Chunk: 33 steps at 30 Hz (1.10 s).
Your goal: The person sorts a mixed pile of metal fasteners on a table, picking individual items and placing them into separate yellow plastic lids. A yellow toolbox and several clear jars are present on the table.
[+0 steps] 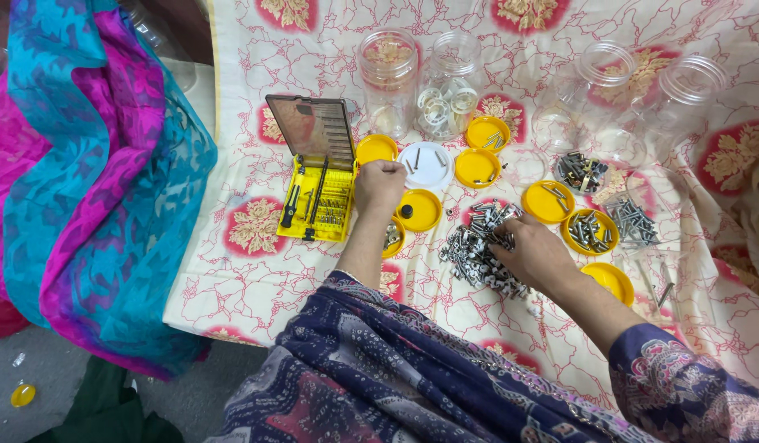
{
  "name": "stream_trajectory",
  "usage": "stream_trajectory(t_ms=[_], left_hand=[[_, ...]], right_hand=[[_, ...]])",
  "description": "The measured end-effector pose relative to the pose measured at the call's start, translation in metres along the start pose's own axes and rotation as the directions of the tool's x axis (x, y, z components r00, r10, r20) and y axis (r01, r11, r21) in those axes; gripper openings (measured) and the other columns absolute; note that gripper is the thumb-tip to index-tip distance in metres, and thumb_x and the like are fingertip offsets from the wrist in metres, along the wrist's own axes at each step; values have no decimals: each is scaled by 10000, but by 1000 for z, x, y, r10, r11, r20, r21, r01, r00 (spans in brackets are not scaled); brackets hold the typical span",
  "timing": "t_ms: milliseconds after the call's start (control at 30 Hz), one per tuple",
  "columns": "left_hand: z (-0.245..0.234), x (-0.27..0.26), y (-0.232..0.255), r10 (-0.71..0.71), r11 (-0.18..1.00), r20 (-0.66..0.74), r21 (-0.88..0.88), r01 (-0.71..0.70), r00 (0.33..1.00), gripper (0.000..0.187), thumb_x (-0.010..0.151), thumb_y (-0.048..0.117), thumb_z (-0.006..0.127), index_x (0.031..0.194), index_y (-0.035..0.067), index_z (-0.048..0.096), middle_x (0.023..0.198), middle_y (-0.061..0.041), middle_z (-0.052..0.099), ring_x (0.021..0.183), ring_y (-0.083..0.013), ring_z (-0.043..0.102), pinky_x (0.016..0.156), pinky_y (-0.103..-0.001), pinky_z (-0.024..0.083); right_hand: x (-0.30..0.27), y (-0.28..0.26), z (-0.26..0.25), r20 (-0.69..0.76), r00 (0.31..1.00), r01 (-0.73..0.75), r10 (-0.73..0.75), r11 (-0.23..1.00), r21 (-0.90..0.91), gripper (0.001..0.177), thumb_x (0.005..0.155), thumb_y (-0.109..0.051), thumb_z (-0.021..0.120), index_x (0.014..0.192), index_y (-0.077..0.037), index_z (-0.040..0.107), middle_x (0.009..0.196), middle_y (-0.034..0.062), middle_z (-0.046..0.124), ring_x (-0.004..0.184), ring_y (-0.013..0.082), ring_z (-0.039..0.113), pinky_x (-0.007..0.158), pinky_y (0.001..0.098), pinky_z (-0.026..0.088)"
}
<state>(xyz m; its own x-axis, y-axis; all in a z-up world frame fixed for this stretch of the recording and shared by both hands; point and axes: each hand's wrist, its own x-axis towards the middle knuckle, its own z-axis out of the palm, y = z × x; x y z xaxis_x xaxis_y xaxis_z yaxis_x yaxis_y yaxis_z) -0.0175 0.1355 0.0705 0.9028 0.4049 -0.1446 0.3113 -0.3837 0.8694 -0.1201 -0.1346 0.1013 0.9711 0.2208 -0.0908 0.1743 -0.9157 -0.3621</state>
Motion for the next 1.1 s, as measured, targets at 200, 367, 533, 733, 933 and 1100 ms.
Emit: stream_trajectory(t_ms=[200, 367, 533, 733, 933, 1100], left_hand=[[-9, 22, -4, 112, 990, -126, 103, -100, 986, 134, 826, 259, 774, 902, 152, 802, 896, -50, 806, 848, -219, 784, 789, -362, 596], [0, 26, -1, 164, 938, -202, 335, -89, 966, 179, 910, 326, 705, 1037, 220, 775, 941, -109, 775, 906, -323, 742, 788, -452, 581], [4, 34, -6, 185, 865, -117, 491, -105, 976, 245, 933, 318, 658, 1160, 250, 721, 1001, -128, 759, 944, -338, 735, 798, -475, 586], [5, 31, -13, 312, 781, -26, 576, -241, 950, 391, 893, 326, 719, 1200, 110, 607, 1146, -144, 685, 1015, -325, 715, 818, -456, 589], [7, 32, -14, 308, 702, 38, 665, -254, 951, 372, 905, 289, 711, 1167, 51, 595, 1233, -168, 594, 1033, -332, 709, 826, -434, 599], [15, 41, -16, 292, 647, 73, 719, -253, 954, 235, 958, 159, 615, 1159, 38, 630, 1244, -177, 625, 1036, -317, 723, 840, -419, 606]], right_hand=[[20, -11, -4, 98, 994, 68, -52, 984, -165, 379, 851, -359, 735, 1006, -13, 741, 986, 231, 732, 959, 369, 723, 900, 467, 565], [34, -18, -2, 188, 982, 68, -17, 962, -265, 395, 872, -395, 711, 924, -3, 701, 876, 221, 737, 878, 376, 734, 829, 487, 578], [36, -18, -1, 171, 985, 83, -38, 961, -265, 376, 872, -381, 704, 926, -9, 689, 864, 218, 739, 856, 374, 737, 811, 489, 578], [32, -19, 2, 147, 988, 75, -38, 965, -253, 386, 877, -379, 698, 957, -3, 667, 879, 217, 729, 860, 374, 729, 807, 493, 569], [26, -19, 2, 133, 991, 61, -31, 973, -222, 382, 878, -374, 698, 973, -5, 682, 912, 218, 727, 900, 370, 724, 844, 483, 564], [21, -18, 2, 106, 993, 65, -43, 974, -217, 396, 870, -370, 705, 1009, 0, 680, 964, 226, 721, 944, 370, 715, 867, 477, 560]])
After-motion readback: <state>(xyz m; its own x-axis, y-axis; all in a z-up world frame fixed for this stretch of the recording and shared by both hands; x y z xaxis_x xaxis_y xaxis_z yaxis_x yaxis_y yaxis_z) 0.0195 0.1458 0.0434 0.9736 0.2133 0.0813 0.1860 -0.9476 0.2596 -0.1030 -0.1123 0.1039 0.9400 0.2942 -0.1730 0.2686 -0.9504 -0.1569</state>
